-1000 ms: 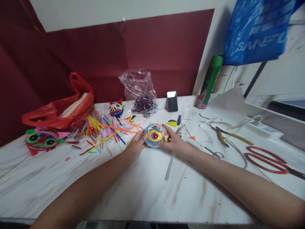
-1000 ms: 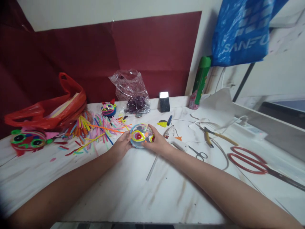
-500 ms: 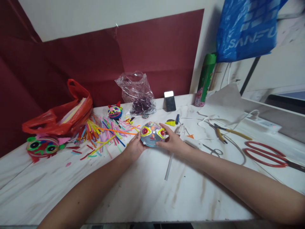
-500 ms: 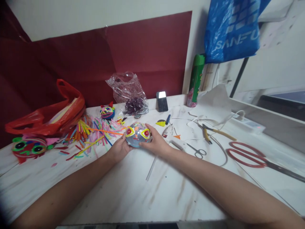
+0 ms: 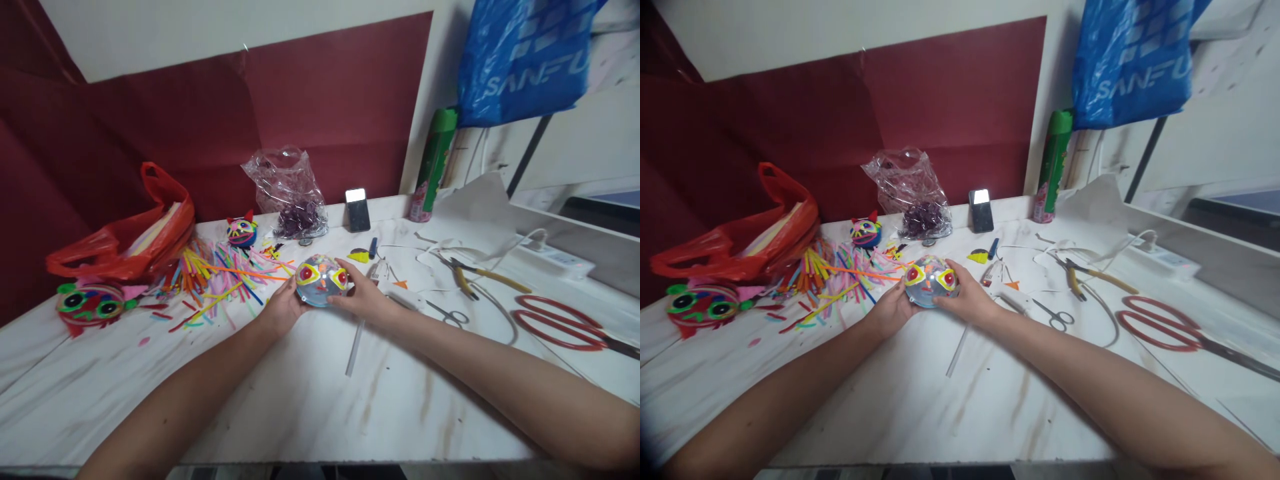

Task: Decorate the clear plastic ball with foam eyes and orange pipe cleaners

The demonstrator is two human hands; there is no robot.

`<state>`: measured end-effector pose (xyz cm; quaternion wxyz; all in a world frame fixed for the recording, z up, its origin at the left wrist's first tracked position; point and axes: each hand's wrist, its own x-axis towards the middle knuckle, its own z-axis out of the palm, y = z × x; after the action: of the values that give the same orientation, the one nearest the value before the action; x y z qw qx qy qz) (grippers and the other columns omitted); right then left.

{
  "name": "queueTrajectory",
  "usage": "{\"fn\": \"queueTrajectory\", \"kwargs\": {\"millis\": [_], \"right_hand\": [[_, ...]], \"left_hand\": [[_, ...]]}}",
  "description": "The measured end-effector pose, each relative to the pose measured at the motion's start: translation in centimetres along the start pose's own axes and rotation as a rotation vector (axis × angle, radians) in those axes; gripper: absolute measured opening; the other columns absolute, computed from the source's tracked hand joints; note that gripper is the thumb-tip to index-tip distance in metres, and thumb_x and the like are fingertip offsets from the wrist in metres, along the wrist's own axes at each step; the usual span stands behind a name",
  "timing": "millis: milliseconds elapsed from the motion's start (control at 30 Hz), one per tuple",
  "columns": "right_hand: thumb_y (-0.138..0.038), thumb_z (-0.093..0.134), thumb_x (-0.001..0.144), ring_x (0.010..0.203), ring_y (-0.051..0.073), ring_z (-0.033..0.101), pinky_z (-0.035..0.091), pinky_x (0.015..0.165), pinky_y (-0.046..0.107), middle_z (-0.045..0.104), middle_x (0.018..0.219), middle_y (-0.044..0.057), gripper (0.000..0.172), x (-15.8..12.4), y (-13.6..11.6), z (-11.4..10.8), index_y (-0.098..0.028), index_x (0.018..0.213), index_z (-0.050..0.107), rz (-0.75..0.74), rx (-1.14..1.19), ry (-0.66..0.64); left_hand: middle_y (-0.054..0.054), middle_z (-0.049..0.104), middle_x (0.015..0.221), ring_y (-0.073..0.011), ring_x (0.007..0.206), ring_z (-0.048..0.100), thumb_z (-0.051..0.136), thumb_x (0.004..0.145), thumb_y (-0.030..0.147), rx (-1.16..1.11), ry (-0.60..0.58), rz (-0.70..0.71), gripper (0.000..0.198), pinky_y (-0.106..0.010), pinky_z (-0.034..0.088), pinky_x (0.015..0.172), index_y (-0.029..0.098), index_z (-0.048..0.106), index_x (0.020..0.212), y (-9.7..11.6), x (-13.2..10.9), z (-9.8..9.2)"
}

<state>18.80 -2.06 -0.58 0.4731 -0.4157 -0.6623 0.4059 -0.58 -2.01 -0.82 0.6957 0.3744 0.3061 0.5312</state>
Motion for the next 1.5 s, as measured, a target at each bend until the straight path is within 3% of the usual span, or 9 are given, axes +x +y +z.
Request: {"fn": "queueTrajectory", "kwargs": {"millis": [233,400,733,1033,1233,1333,1500], "right_hand": [[-0.038,0.081,0.061,0.119,0.029,0.053,0.039,0.105,0.047,0.055,0.132,0.011,0.096,-0.1,0.1,-0.2,-0.021,0.144,0.034,0.046,0.029,-0.032],[-0.044,0.078,0.065,0.119,0.027,0.053,0.039,0.105,0.044,0.054,0.134,0.009,0.09,0.0,-0.1,-0.4,-0.023,0.142,0.037,0.038,0.055,-0.031],[-0.043,0.079,0.063,0.113,0.026,0.056,0.045,0.099,0.041,0.055,0.131,0.011,0.096,0.1,0.1,-0.4,-0.02,0.144,0.032,0.046,0.074,-0.071],[-0.04,0.084,0.056,0.117,0.027,0.055,0.045,0.101,0.042,0.055,0.132,0.01,0.1,0.2,0.7,-0.4,-0.023,0.141,0.034,0.056,0.136,-0.068],[-0.043,0.085,0.055,0.118,0.028,0.055,0.043,0.103,0.044,0.055,0.133,0.012,0.095,0.2,0.9,-0.4,-0.022,0.135,0.039,0.113,0.235,-0.117],[-0.042,0.085,0.056,0.117,0.028,0.056,0.042,0.104,0.045,0.058,0.131,0.011,0.089,0.2,1.0,-0.5,-0.023,0.131,0.043,0.109,0.24,-0.124],[-0.04,0.085,0.058,0.119,0.028,0.054,0.04,0.105,0.046,0.057,0.133,0.01,0.087,0.2,0.9,-0.7,-0.024,0.133,0.043,0.121,0.289,-0.137]], "left_hand": [[-0.01,0.065,0.118,-0.0249,0.105,0.064,0.06,0.086,0.033,0.015,0.018,0.038,0.027,-0.046,0.052,0.09,0.02,0.058,0.11,-0.2,0.0,-0.3],[-0.007,0.066,0.112,-0.0215,0.101,0.063,0.07,0.078,0.032,0.064,0.044,0.109,0.036,-0.04,0.05,0.09,0.02,0.057,0.109,-0.4,-0.3,0.0],[-0.005,0.065,0.109,-0.0191,0.096,0.062,0.074,0.074,0.04,0.133,0.086,0.128,0.044,-0.031,0.052,0.079,0.022,0.057,0.11,-0.8,-0.2,-0.3],[-0.007,0.066,0.105,-0.0221,0.096,0.064,0.076,0.07,0.041,0.191,0.067,0.154,0.051,-0.038,0.054,0.08,0.018,0.055,0.11,-0.6,-1.0,1.1],[-0.006,0.067,0.095,-0.0188,0.083,0.064,0.076,0.069,0.045,0.308,0.164,0.172,0.049,-0.031,0.055,0.068,0.018,0.055,0.105,-1.1,-1.2,1.2],[-0.006,0.066,0.092,-0.0179,0.081,0.064,0.076,0.068,0.047,0.306,0.149,0.16,0.051,-0.03,0.055,0.067,0.017,0.054,0.104,-0.9,-1.4,1.3],[-0.008,0.065,0.097,-0.0214,0.083,0.065,0.066,0.071,0.062,0.299,0.144,0.131,0.054,-0.037,0.057,0.067,0.018,0.056,0.102,-0.4,-1.4,1.2]]}}
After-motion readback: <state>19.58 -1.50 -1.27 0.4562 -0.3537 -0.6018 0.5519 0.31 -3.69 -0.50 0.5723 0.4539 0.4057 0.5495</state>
